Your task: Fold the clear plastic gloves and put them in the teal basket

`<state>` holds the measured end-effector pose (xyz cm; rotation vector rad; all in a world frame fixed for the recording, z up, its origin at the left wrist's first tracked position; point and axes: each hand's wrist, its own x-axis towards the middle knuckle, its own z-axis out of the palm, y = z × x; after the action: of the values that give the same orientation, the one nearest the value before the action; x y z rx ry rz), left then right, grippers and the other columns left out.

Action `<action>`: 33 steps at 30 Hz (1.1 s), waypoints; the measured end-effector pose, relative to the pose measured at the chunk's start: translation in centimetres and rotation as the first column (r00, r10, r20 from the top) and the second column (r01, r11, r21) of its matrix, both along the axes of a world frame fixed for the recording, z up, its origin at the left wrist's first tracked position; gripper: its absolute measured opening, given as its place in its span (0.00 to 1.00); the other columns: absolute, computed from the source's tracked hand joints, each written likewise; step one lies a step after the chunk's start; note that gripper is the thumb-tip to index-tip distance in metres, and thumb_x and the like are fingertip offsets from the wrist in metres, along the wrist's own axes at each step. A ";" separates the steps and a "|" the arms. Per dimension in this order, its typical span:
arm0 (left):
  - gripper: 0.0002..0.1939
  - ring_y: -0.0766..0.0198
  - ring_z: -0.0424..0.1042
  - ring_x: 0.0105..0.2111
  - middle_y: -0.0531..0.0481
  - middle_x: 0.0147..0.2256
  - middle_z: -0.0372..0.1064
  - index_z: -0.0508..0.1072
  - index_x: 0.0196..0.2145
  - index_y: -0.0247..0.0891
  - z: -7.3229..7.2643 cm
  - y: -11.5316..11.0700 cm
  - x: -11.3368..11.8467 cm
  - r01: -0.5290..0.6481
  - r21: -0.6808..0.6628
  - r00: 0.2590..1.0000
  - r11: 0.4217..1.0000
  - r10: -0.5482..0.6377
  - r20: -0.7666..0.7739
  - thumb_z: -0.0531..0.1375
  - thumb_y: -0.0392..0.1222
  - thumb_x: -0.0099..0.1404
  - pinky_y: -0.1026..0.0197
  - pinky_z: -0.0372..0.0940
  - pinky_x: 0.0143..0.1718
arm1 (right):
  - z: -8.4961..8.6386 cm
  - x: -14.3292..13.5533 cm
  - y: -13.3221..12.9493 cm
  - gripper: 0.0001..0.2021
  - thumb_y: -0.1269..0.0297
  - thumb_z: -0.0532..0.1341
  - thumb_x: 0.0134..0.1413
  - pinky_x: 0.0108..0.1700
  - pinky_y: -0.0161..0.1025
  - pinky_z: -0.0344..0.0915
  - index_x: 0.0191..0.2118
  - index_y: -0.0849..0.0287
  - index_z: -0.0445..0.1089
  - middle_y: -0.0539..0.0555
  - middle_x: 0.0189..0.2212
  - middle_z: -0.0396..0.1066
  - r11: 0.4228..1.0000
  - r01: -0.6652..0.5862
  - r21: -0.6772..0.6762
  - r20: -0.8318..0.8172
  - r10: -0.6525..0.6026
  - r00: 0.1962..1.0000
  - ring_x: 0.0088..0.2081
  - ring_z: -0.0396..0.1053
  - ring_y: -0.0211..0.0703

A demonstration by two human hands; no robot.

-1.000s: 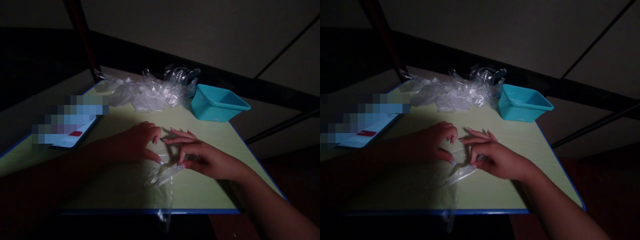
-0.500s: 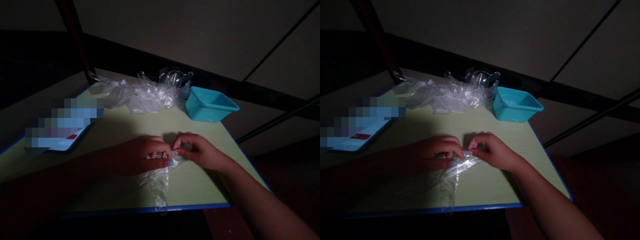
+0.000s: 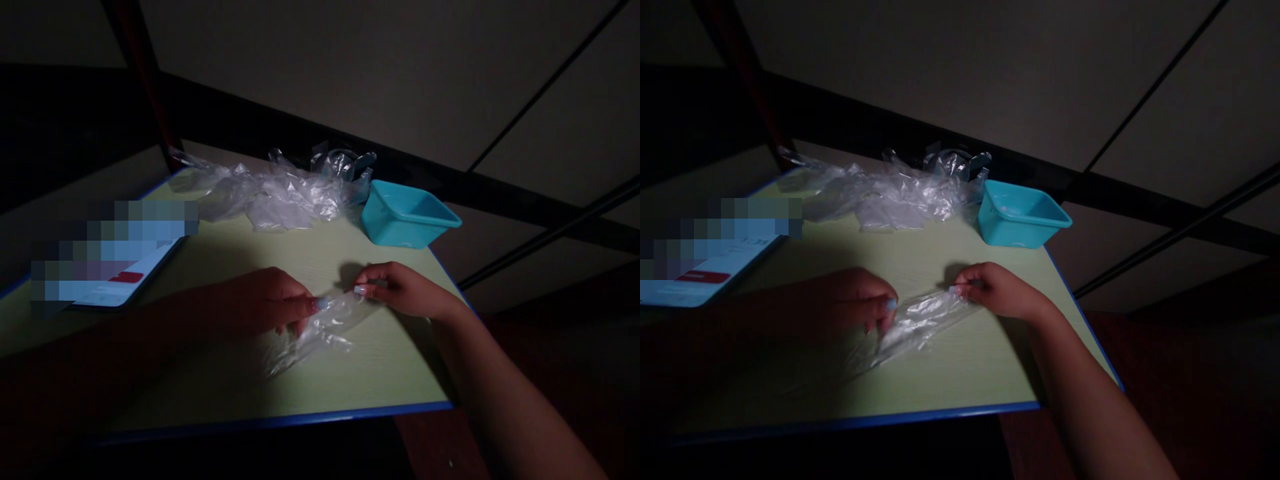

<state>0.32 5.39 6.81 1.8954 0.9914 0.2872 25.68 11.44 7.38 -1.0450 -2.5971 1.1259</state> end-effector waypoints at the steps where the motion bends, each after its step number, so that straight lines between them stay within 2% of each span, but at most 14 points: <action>1: 0.25 0.66 0.67 0.25 0.52 0.26 0.71 0.73 0.26 0.37 -0.1 0.1 -0.2 0.002 -0.032 1.000 0.999 -0.002 -0.004 0.48 0.59 0.62 0.66 0.59 0.29 | 0.1 0.2 0.2 0.13 0.58 0.56 0.56 0.31 0.33 0.58 0.31 0.63 0.69 0.50 0.25 0.67 1.000 0.007 -0.006 0.017 -0.006 1.000 0.28 0.62 0.35; 8: 0.27 0.68 0.65 0.21 0.52 0.21 0.69 0.76 0.23 0.38 0.3 0.8 -1.4 0.066 -0.122 0.997 0.990 -0.072 -0.041 0.50 0.62 0.59 0.66 0.57 0.26 | 0.1 1.1 1.3 0.06 0.66 0.57 0.52 0.29 0.33 0.57 0.30 0.61 0.68 0.48 0.23 0.66 0.998 0.058 0.015 0.089 -0.059 0.994 0.26 0.60 0.33; 15: 0.25 0.67 0.63 0.18 0.52 0.15 0.65 0.77 0.23 0.40 0.7 1.1 -2.0 0.125 -0.285 0.988 0.950 -0.146 -0.054 0.52 0.61 0.58 0.66 0.57 0.24 | 0.1 1.1 1.3 0.07 0.63 0.58 0.52 0.29 0.33 0.58 0.29 0.63 0.67 0.49 0.24 0.66 0.996 0.091 0.015 0.056 -0.091 0.994 0.26 0.60 0.33; 20: 0.25 0.67 0.63 0.18 0.50 0.18 0.69 0.77 0.22 0.39 1.4 1.1 -2.2 0.127 -0.302 0.986 0.945 -0.153 -0.064 0.53 0.61 0.58 0.65 0.57 0.23 | -0.2 0.9 1.4 0.06 0.65 0.59 0.50 0.29 0.34 0.58 0.28 0.62 0.66 0.49 0.23 0.66 0.991 0.126 0.047 0.076 -0.130 0.989 0.25 0.61 0.33; 27: 0.23 0.66 0.65 0.16 0.47 0.21 0.71 0.75 0.24 0.39 0.9 0.9 -2.6 0.079 -0.454 0.988 0.887 -0.132 -0.086 0.54 0.61 0.57 0.65 0.57 0.20 | -1.3 1.0 1.9 0.07 0.63 0.59 0.50 0.28 0.34 0.58 0.29 0.62 0.66 0.50 0.24 0.67 0.983 0.139 0.117 0.075 -0.148 0.986 0.26 0.62 0.35; 29: 0.21 0.66 0.63 0.14 0.48 0.19 0.69 0.75 0.28 0.40 1.4 0.7 -2.9 0.074 -0.445 0.982 0.892 -0.142 -0.122 0.53 0.59 0.58 0.65 0.56 0.18 | -1.3 1.0 1.9 0.08 0.61 0.59 0.50 0.29 0.35 0.59 0.30 0.61 0.67 0.52 0.25 0.67 0.955 0.159 0.251 0.102 -0.189 0.977 0.27 0.62 0.37; 31: 0.19 0.66 0.61 0.13 0.51 0.16 0.66 0.75 0.32 0.42 2.2 0.4 -3.2 0.068 -0.369 0.979 0.927 -0.134 -0.156 0.54 0.58 0.58 0.65 0.54 0.17 | -1.1 0.9 1.6 0.10 0.59 0.58 0.52 0.33 0.38 0.60 0.33 0.61 0.68 0.55 0.29 0.68 0.871 0.198 0.450 0.058 -0.250 0.966 0.31 0.64 0.41; 33: 0.17 0.67 0.59 0.12 0.53 0.13 0.62 0.75 0.32 0.43 3.0 0.2 -3.5 0.015 -0.151 0.991 0.988 -0.035 -0.129 0.56 0.57 0.56 0.65 0.53 0.16 | -0.8 0.5 1.0 0.12 0.59 0.56 0.55 0.41 0.42 0.61 0.40 0.61 0.68 0.58 0.36 0.68 0.763 0.239 0.601 -0.035 -0.273 0.961 0.39 0.65 0.46</action>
<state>-3.14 5.57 9.80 1.8057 1.0461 0.0714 26.18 12.46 6.59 -1.2109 -2.4626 0.1686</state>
